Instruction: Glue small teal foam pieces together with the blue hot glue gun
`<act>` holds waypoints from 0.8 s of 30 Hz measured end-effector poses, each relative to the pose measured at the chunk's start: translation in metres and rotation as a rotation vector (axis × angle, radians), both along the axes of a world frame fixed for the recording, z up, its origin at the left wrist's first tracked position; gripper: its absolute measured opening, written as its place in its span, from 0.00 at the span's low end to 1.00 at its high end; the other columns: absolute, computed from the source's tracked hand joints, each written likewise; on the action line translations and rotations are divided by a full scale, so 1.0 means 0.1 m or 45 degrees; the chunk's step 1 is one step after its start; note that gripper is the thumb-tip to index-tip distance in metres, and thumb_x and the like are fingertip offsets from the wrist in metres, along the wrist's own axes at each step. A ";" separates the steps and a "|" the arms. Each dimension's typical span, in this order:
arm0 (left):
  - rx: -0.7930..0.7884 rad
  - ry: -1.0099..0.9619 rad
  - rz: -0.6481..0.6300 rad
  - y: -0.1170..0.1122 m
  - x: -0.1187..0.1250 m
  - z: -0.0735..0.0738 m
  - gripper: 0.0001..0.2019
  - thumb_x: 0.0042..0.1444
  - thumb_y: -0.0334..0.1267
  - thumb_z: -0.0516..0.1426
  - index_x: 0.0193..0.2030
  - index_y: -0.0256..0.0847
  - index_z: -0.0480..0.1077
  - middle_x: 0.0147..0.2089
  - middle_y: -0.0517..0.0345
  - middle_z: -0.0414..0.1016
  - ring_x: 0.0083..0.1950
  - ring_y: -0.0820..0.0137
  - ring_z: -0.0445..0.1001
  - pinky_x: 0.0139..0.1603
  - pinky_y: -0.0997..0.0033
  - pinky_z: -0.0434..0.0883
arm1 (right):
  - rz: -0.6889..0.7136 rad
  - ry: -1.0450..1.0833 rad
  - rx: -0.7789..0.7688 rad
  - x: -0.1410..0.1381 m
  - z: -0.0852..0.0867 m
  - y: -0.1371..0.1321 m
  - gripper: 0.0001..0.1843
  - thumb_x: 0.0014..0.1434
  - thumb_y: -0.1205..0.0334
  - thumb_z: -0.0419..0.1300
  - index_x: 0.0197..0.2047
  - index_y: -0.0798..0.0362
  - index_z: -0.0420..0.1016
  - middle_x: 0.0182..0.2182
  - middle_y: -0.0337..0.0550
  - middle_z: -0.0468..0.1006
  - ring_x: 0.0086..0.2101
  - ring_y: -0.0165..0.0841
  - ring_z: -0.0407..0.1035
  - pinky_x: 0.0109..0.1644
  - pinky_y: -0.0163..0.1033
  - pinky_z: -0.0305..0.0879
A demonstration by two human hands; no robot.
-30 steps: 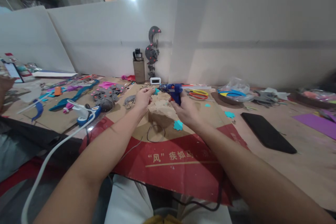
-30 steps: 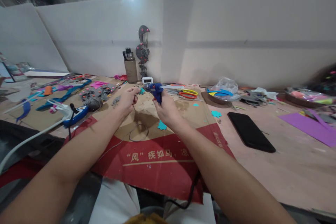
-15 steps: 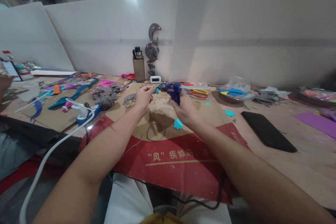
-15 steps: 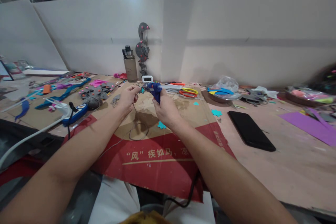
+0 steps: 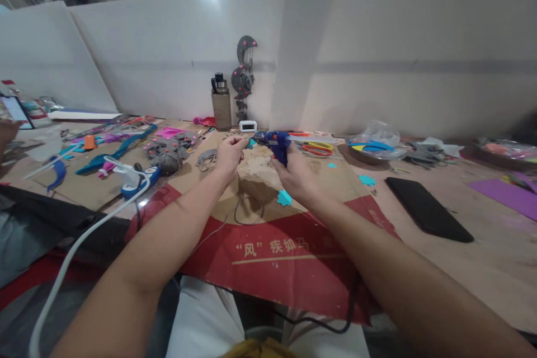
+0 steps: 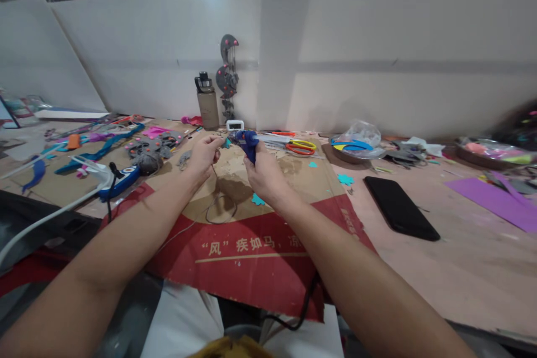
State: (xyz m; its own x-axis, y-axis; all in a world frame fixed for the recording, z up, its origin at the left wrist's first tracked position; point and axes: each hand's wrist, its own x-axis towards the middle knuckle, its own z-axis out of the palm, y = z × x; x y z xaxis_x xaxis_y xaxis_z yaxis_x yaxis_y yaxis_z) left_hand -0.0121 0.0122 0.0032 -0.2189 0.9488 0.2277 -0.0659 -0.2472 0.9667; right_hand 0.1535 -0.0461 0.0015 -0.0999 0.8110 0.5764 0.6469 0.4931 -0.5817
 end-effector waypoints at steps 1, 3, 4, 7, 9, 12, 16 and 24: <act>0.004 -0.001 -0.002 0.00 0.00 0.00 0.06 0.45 0.36 0.60 0.26 0.39 0.67 0.19 0.68 0.62 0.16 0.81 0.57 0.17 0.78 0.47 | 0.000 0.003 0.001 0.00 0.00 0.00 0.18 0.58 0.63 0.53 0.52 0.53 0.64 0.38 0.52 0.76 0.37 0.44 0.71 0.42 0.49 0.66; 0.007 -0.004 -0.005 0.00 0.00 0.00 0.05 0.45 0.36 0.60 0.26 0.39 0.67 0.18 0.68 0.61 0.16 0.81 0.57 0.17 0.78 0.47 | 0.005 -0.002 0.002 0.00 0.00 0.01 0.18 0.57 0.62 0.53 0.52 0.53 0.65 0.38 0.52 0.76 0.37 0.44 0.71 0.42 0.49 0.66; 0.007 -0.005 -0.004 0.01 0.00 0.00 0.05 0.45 0.36 0.59 0.26 0.39 0.67 0.18 0.68 0.61 0.15 0.81 0.57 0.17 0.78 0.47 | 0.007 -0.006 -0.001 0.00 0.00 0.01 0.18 0.57 0.62 0.53 0.52 0.53 0.65 0.38 0.52 0.76 0.37 0.44 0.71 0.42 0.50 0.66; 0.007 -0.004 -0.007 0.01 -0.01 -0.01 0.05 0.45 0.36 0.59 0.26 0.39 0.67 0.18 0.68 0.61 0.16 0.80 0.57 0.17 0.77 0.47 | 0.020 0.001 -0.003 0.00 0.00 0.00 0.18 0.58 0.63 0.53 0.52 0.53 0.65 0.40 0.53 0.76 0.38 0.45 0.71 0.44 0.51 0.66; 0.012 -0.007 -0.014 0.01 -0.01 -0.01 0.06 0.45 0.36 0.60 0.26 0.39 0.67 0.18 0.67 0.62 0.16 0.81 0.57 0.17 0.77 0.48 | 0.017 0.020 -0.007 0.00 0.00 0.00 0.19 0.58 0.63 0.53 0.53 0.54 0.64 0.41 0.54 0.75 0.39 0.45 0.71 0.45 0.51 0.66; 0.008 -0.021 -0.020 0.00 -0.01 -0.01 0.06 0.45 0.37 0.60 0.26 0.39 0.66 0.19 0.67 0.62 0.16 0.81 0.57 0.17 0.77 0.48 | -0.004 0.041 -0.023 0.01 0.01 0.01 0.19 0.57 0.62 0.53 0.53 0.54 0.64 0.40 0.53 0.76 0.38 0.45 0.71 0.44 0.50 0.66; -0.008 -0.050 -0.037 -0.04 0.01 0.03 0.06 0.45 0.37 0.60 0.26 0.39 0.66 0.18 0.68 0.60 0.15 0.81 0.57 0.16 0.78 0.46 | -0.042 0.183 -0.064 0.05 0.02 0.05 0.17 0.55 0.61 0.56 0.49 0.52 0.66 0.36 0.49 0.76 0.33 0.40 0.70 0.39 0.46 0.67; -0.023 -0.126 -0.155 -0.07 0.04 0.05 0.07 0.46 0.37 0.61 0.28 0.39 0.66 0.19 0.69 0.61 0.15 0.82 0.56 0.16 0.79 0.46 | -0.130 0.606 -0.658 0.29 -0.04 0.24 0.06 0.48 0.68 0.56 0.32 0.52 0.63 0.25 0.37 0.72 0.23 0.28 0.64 0.26 0.33 0.58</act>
State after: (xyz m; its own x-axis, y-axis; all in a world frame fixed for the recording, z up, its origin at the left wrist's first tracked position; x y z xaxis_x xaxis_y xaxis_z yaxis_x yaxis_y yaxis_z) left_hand -0.0077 0.0054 0.0080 -0.1228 0.9734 0.1935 -0.1893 -0.2144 0.9582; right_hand 0.1826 -0.0221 -0.0025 0.1585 0.9843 0.0775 0.2925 0.0282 -0.9559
